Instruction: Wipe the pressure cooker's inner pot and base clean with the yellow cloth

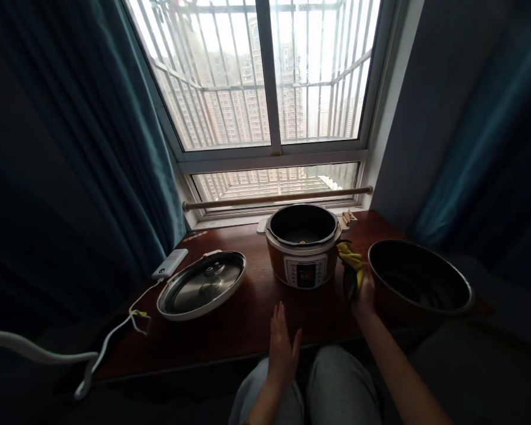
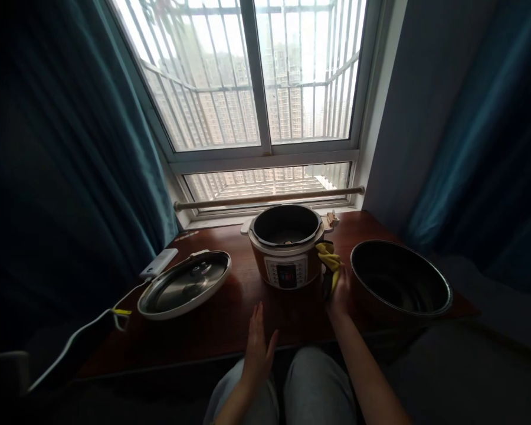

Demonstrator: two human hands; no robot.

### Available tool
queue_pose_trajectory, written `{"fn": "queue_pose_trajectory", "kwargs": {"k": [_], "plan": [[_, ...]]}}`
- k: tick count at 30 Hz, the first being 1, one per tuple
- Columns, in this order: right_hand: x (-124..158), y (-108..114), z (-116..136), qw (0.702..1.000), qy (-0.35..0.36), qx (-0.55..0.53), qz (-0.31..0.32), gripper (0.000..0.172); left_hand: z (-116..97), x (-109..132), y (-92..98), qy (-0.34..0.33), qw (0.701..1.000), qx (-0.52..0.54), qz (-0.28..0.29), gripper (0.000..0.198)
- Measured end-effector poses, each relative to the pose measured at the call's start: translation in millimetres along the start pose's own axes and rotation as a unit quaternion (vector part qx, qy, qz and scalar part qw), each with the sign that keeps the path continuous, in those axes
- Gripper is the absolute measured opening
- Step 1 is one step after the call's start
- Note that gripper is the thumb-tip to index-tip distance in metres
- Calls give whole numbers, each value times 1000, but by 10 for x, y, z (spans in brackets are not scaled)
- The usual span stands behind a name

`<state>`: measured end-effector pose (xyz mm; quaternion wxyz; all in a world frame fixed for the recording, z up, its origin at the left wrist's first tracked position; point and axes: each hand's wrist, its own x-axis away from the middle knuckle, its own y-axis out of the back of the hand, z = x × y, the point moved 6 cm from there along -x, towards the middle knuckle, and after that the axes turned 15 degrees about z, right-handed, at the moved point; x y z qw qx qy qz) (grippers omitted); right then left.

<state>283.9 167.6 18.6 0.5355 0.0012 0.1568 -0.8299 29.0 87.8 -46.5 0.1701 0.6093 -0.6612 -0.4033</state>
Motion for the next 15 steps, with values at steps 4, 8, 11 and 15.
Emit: {"fn": "queue_pose_trajectory", "kwargs": {"k": [4, 8, 11, 15], "plan": [[11, 446, -207, 990, 29, 139, -24, 46, 32, -28, -55, -6, 1000, 11, 17, 61], [41, 359, -541, 878, 129, 427, 173, 36, 151, -30, -81, 13, 999, 44, 21, 54], [137, 341, -865, 801, 147, 527, 244, 38, 169, -30, -84, 18, 998, 52, 29, 53], [269, 424, -934, 780, 177, 554, 231, 47, 133, -3, -83, 13, 999, 44, 28, 53]]}}
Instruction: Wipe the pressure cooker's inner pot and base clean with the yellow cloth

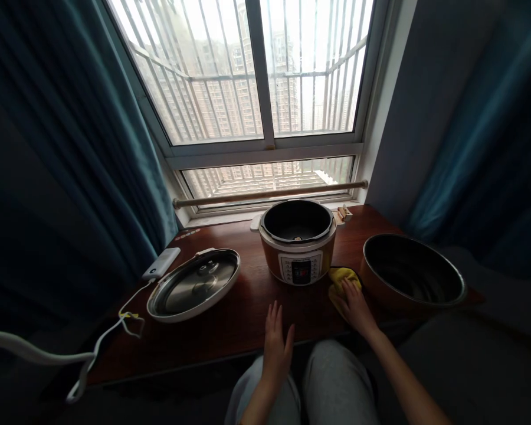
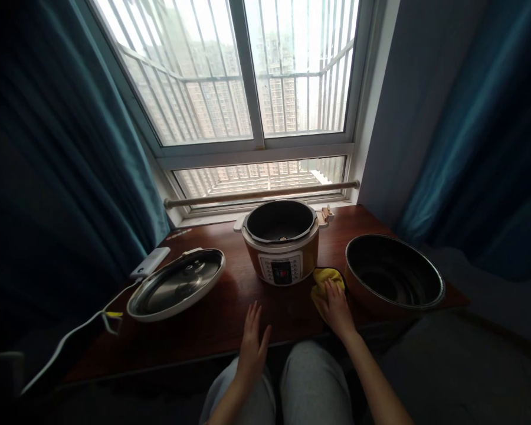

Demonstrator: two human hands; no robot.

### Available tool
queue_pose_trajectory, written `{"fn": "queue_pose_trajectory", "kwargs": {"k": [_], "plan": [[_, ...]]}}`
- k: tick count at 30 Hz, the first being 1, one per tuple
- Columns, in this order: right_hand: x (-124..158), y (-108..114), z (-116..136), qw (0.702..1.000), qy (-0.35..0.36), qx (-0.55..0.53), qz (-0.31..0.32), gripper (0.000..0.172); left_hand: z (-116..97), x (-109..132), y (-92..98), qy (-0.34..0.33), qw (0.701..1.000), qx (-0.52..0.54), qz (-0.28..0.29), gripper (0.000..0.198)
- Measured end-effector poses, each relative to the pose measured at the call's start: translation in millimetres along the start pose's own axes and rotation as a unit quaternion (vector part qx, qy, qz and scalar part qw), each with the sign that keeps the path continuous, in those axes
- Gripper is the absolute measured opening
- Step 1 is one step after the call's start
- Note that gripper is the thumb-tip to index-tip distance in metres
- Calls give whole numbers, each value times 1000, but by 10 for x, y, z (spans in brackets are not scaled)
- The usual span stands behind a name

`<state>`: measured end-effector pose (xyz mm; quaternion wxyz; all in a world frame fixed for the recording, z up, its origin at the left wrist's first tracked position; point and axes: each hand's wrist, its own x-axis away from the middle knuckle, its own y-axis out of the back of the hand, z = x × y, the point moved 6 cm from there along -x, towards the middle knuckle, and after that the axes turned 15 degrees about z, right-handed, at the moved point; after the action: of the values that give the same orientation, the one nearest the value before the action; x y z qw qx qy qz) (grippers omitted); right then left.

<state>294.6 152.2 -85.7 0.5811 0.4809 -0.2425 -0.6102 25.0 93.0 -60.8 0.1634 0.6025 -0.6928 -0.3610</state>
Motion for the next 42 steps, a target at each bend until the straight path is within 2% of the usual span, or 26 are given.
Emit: {"fn": "queue_pose_trajectory", "kwargs": {"k": [3, 6, 10, 12, 14, 16, 19, 25, 36, 42], "plan": [[85, 213, 129, 999, 16, -33, -21, 49, -15, -15, 74, -3, 1000, 1, -20, 54], [21, 581, 434, 996, 28, -85, -24, 43, -105, -173, 353, -16, 997, -11, -72, 53], [-408, 1127, 1070, 989, 76, -115, -47, 40, -508, -699, 930, -80, 982, -110, -134, 50], [-713, 1276, 1372, 991, 98, -75, -46, 45, -753, -1051, 1137, -115, 971, -174, -118, 51], [-989, 1313, 1577, 994, 105, -9, -42, 53, -928, -1374, 1254, -131, 964, -215, -85, 56], [-1186, 1268, 1661, 994, 91, 52, -29, 56, -1029, -1605, 1284, -140, 960, -241, -43, 47], [-1297, 1182, 1649, 992, 76, 98, -16, 48, -1062, -1732, 1270, -131, 958, -254, -17, 31], [-1229, 1175, 1524, 990, 96, 99, -5, 44, -1080, -1601, 1202, -111, 961, -251, -34, 23], [-1211, 1183, 1501, 990, 92, 103, -6, 44, -1044, -1564, 1153, -149, 970, -187, -44, 34], [-1074, 1292, 1576, 994, 111, 12, -7, 49, -1026, -1574, 1163, -147, 973, -174, -41, 32]]}}
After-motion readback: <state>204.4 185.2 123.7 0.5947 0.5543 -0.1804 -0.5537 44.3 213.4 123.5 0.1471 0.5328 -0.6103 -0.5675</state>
